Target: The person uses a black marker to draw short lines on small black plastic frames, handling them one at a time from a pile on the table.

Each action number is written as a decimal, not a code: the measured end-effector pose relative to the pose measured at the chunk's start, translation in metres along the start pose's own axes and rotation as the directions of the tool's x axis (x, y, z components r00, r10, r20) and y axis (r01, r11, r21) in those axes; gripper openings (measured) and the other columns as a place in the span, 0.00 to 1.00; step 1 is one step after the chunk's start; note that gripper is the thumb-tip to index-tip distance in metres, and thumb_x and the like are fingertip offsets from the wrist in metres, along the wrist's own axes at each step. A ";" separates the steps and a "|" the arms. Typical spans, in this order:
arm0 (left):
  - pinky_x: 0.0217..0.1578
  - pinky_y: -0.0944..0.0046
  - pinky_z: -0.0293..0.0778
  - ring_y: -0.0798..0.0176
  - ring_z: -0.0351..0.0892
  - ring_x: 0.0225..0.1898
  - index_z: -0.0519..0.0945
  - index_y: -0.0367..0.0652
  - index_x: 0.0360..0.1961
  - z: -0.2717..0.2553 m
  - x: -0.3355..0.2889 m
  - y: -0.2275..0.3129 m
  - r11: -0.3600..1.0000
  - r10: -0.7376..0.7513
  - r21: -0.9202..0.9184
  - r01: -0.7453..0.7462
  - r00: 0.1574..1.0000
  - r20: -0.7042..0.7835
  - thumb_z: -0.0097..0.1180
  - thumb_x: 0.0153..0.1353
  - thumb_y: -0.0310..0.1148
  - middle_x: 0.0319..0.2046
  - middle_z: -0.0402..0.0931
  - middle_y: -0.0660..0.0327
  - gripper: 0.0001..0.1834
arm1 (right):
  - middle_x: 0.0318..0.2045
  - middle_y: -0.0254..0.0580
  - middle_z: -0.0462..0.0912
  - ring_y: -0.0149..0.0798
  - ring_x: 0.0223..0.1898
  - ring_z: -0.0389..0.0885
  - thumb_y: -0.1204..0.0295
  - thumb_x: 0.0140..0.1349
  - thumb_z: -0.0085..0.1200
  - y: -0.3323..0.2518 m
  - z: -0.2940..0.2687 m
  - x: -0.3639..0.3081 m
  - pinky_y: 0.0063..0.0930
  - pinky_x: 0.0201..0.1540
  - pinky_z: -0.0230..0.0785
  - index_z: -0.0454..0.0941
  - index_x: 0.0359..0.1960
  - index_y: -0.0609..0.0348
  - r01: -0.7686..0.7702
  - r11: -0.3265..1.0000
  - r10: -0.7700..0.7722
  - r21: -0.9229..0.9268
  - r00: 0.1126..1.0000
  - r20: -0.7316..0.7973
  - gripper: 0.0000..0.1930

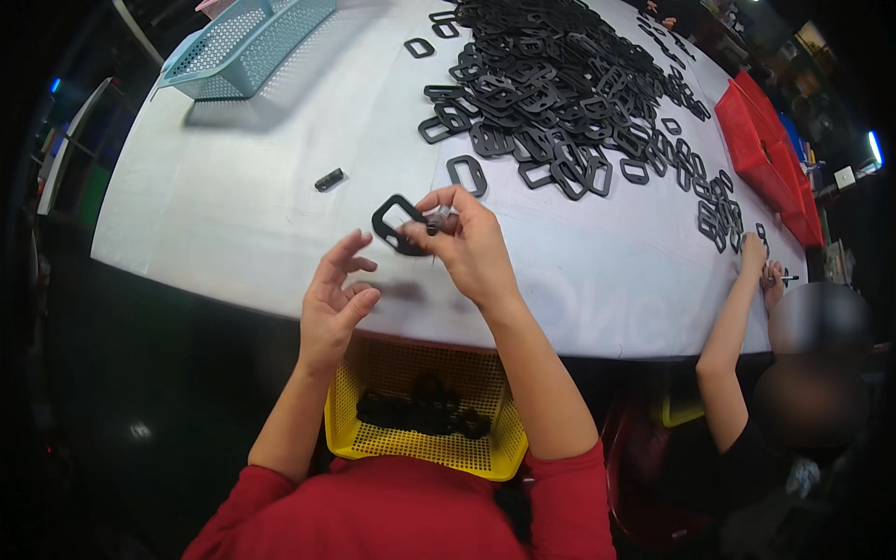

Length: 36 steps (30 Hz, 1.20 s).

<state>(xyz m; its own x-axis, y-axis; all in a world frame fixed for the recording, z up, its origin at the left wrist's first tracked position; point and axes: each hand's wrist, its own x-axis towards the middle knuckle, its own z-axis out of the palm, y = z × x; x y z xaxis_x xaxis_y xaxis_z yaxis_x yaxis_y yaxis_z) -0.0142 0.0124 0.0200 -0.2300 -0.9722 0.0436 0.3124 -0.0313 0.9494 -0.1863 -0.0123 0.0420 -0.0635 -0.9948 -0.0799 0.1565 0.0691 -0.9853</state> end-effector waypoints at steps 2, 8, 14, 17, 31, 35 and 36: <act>0.43 0.71 0.68 0.68 0.68 0.48 0.67 0.37 0.55 -0.001 0.003 0.000 1.000 -0.013 -0.023 0.015 0.998 0.059 0.62 0.48 0.22 0.52 0.67 0.59 0.31 | 0.26 0.37 0.79 0.26 0.28 0.77 0.78 0.53 0.57 -0.006 -0.008 -0.025 0.17 0.30 0.70 0.70 0.36 0.62 -0.188 0.973 0.170 0.137 0.977 0.129 0.10; 0.44 0.71 0.66 0.69 0.69 0.45 0.68 0.39 0.55 0.004 0.002 0.001 0.991 -0.074 -0.079 0.106 0.940 0.333 0.68 0.40 0.25 0.48 0.69 0.61 0.37 | 0.31 0.39 0.80 0.26 0.32 0.77 0.79 0.52 0.58 0.000 -0.007 -0.050 0.18 0.36 0.71 0.72 0.37 0.60 -0.222 0.945 0.176 0.239 0.964 0.198 0.11; 0.46 0.69 0.68 0.67 0.70 0.44 0.70 0.39 0.52 -0.001 0.003 0.000 0.999 -0.030 -0.032 0.043 0.938 0.344 0.69 0.37 0.24 0.46 0.70 0.61 0.36 | 0.33 0.43 0.80 0.30 0.34 0.79 0.69 0.59 0.52 0.002 -0.013 -0.060 0.21 0.39 0.72 0.71 0.42 0.61 -0.251 0.942 0.228 0.224 0.965 0.127 0.12; 0.48 0.67 0.68 0.66 0.72 0.45 0.71 0.39 0.49 -0.001 0.001 -0.004 0.994 -0.051 0.108 0.018 0.950 0.308 0.69 0.38 0.23 0.46 0.71 0.59 0.33 | 0.26 0.39 0.79 0.27 0.25 0.77 0.51 0.64 0.39 0.008 -0.022 -0.068 0.15 0.27 0.69 0.71 0.46 0.63 -0.128 0.969 0.161 0.213 0.976 -0.148 0.25; 0.46 0.66 0.72 0.63 0.74 0.46 0.67 0.36 0.47 0.004 -0.004 -0.031 0.948 0.105 0.254 -0.191 0.942 0.319 0.68 0.39 0.21 0.44 0.73 0.55 0.32 | 0.13 0.29 0.72 0.17 0.14 0.64 0.74 0.53 0.59 0.024 -0.004 -0.078 0.12 0.15 0.53 0.70 0.19 0.60 -0.039 0.999 0.018 -0.034 0.875 -0.485 0.10; 0.48 0.66 0.71 0.62 0.74 0.46 0.66 0.35 0.47 0.000 -0.006 -0.027 0.962 0.041 0.243 -0.125 0.945 0.323 0.68 0.39 0.21 0.43 0.72 0.53 0.32 | 0.11 0.26 0.67 0.16 0.14 0.61 0.77 0.51 0.58 0.025 0.006 -0.075 0.13 0.15 0.51 0.64 0.16 0.58 0.033 0.972 -0.147 -0.234 0.858 -0.491 0.13; 0.48 0.66 0.71 0.62 0.74 0.46 0.66 0.36 0.47 0.000 -0.005 -0.028 0.963 0.050 0.235 -0.134 0.942 0.331 0.68 0.39 0.21 0.43 0.72 0.54 0.32 | 0.11 0.25 0.65 0.15 0.14 0.60 0.77 0.51 0.57 0.027 0.007 -0.074 0.13 0.15 0.50 0.64 0.16 0.58 0.061 0.968 -0.176 -0.241 0.852 -0.492 0.13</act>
<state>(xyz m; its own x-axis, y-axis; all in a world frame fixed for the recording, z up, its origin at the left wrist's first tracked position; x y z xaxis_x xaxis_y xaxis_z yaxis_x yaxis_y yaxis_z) -0.0218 0.0181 -0.0068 -0.5060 -0.8409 0.1919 0.1146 0.1550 0.9812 -0.1707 0.0622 0.0228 -0.5670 -0.8231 0.0311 -0.0903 0.0246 -0.9956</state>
